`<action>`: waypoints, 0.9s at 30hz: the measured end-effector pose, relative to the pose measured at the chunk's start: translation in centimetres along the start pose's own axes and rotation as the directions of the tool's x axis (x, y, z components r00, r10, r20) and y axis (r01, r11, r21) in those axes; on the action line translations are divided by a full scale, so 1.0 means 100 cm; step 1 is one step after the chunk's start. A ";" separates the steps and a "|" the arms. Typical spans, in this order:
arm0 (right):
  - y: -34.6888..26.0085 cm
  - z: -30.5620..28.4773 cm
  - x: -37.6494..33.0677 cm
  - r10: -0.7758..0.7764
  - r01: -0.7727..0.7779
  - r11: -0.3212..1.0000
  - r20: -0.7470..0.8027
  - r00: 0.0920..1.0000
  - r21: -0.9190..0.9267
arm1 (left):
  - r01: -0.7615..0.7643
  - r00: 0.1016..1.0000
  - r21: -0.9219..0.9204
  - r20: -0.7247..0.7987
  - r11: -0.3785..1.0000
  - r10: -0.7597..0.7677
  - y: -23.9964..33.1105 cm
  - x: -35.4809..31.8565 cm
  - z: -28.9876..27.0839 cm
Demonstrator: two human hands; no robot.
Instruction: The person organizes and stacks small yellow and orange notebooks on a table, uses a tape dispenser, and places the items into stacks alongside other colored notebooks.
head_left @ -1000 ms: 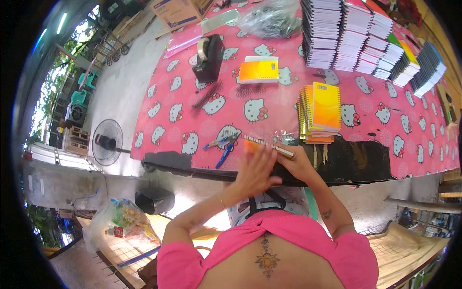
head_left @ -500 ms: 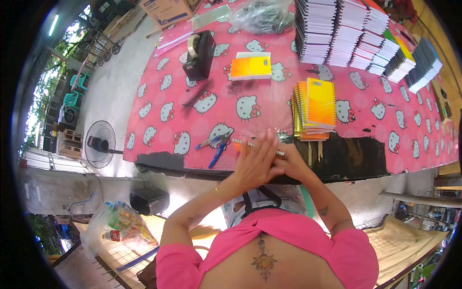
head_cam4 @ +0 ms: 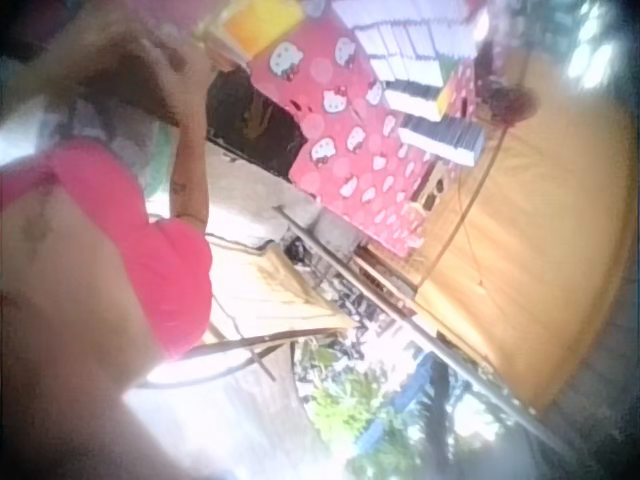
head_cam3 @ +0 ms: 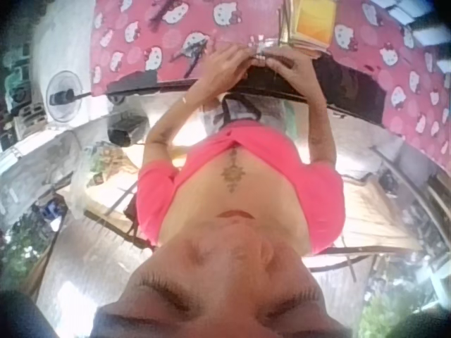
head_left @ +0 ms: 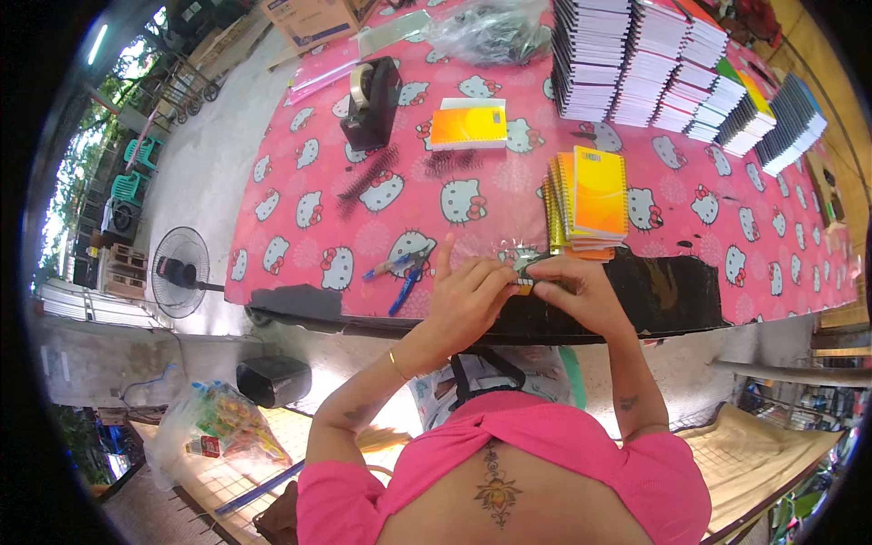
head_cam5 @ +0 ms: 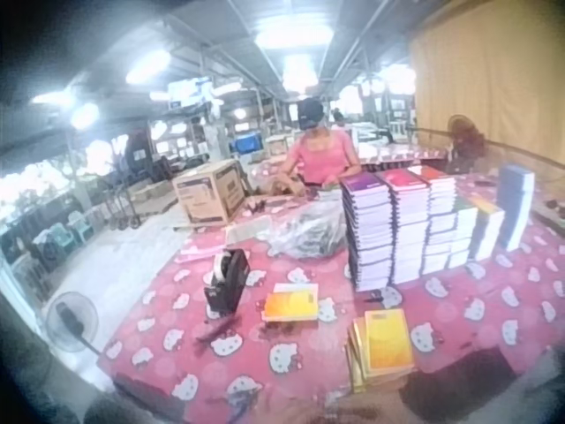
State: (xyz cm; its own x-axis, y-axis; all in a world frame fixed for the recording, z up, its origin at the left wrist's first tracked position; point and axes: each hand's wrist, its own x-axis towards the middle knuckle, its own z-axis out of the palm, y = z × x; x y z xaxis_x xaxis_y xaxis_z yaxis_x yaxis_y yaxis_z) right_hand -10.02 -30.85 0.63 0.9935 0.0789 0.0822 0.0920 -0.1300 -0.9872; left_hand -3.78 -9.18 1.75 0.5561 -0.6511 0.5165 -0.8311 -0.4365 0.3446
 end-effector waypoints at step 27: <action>-0.016 0.027 0.004 -0.097 0.097 0.993 0.013 0.995 -0.066 | -0.148 0.981 -0.125 -0.141 0.981 0.130 -0.009 0.012 -0.022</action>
State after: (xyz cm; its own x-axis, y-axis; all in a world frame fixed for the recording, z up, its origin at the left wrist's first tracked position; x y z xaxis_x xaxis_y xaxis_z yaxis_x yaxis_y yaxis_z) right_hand -9.96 -27.92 1.87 0.9790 0.1036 0.1756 0.1925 -0.1861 -0.9635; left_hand -2.34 -8.19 3.77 0.4373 -0.6081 0.6625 -0.8979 -0.2544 0.3592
